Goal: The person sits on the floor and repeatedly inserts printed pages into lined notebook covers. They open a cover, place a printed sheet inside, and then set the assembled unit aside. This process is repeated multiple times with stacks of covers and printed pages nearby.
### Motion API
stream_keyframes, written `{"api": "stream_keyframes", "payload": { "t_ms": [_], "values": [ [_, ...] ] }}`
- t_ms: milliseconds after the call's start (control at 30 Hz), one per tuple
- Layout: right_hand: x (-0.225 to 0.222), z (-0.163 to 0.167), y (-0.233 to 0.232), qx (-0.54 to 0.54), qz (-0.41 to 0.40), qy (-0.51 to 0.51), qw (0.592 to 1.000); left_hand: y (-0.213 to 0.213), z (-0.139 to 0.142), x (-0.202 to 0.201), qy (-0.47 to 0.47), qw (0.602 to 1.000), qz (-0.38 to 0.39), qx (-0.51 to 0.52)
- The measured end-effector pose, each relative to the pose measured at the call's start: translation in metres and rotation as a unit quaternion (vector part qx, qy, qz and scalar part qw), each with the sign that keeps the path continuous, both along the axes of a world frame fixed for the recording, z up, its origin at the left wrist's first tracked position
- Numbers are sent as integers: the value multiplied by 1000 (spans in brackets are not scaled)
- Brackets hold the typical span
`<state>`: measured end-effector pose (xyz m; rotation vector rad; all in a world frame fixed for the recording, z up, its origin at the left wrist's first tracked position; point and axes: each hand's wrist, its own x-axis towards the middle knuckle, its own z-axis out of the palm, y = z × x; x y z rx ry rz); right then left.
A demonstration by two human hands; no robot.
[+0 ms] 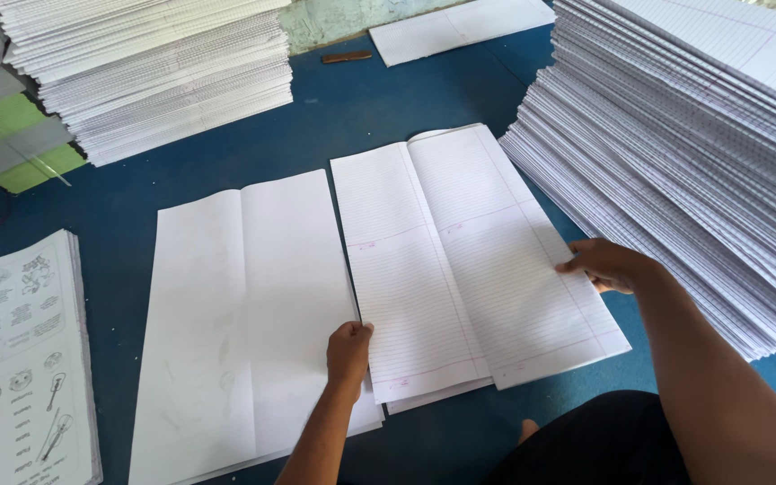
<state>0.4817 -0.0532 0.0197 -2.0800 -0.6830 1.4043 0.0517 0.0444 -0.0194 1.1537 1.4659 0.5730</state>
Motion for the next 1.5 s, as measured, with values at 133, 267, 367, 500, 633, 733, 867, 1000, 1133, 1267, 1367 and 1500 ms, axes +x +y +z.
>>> {"api": "stream_keyframes", "payload": {
  "t_ms": [133, 267, 367, 500, 633, 733, 867, 1000, 1133, 1267, 1367, 1500],
  "values": [
    [-7, 6, 4, -17, -30, -83, 996, 1, -2, 1, 6, 1000, 3, -7],
    [-12, 10, 9, 33, -76, -52, 995, -1, -3, 1, -11, 1000, 4, -3],
    [-17, 9, 14, 12, -81, -70, 994, -1, -1, 1, -16, 1000, 5, -8],
    [-17, 8, 17, 16, -86, -74, 993, -3, 4, 2, -14, 1000, 4, -17],
    [-15, 10, 16, 36, -79, -76, 993, -3, 6, 3, -10, 1000, 3, -7],
    [-14, 11, 16, 40, -83, -73, 993, -3, 4, 3, -8, 1000, 3, -11],
    [-16, 11, 17, 54, -72, -76, 993, -2, 1, 2, -21, 1000, 4, -17],
    [-18, 10, 18, 39, -75, -82, 993, -2, -2, 2, -27, 1000, 8, -9],
    [-20, 10, 17, 43, -69, -83, 993, -1, -3, 1, -21, 1000, 4, -9],
    [-22, 10, 17, 38, -69, -98, 992, -2, 1, 2, -25, 1000, 5, -6],
    [-24, 10, 18, 41, -63, -84, 994, -1, 13, 6, -55, 998, -2, -17],
    [-26, 10, 17, 37, -58, -101, 992, 4, 39, 25, -162, 984, -1, -71]
  ]
}}
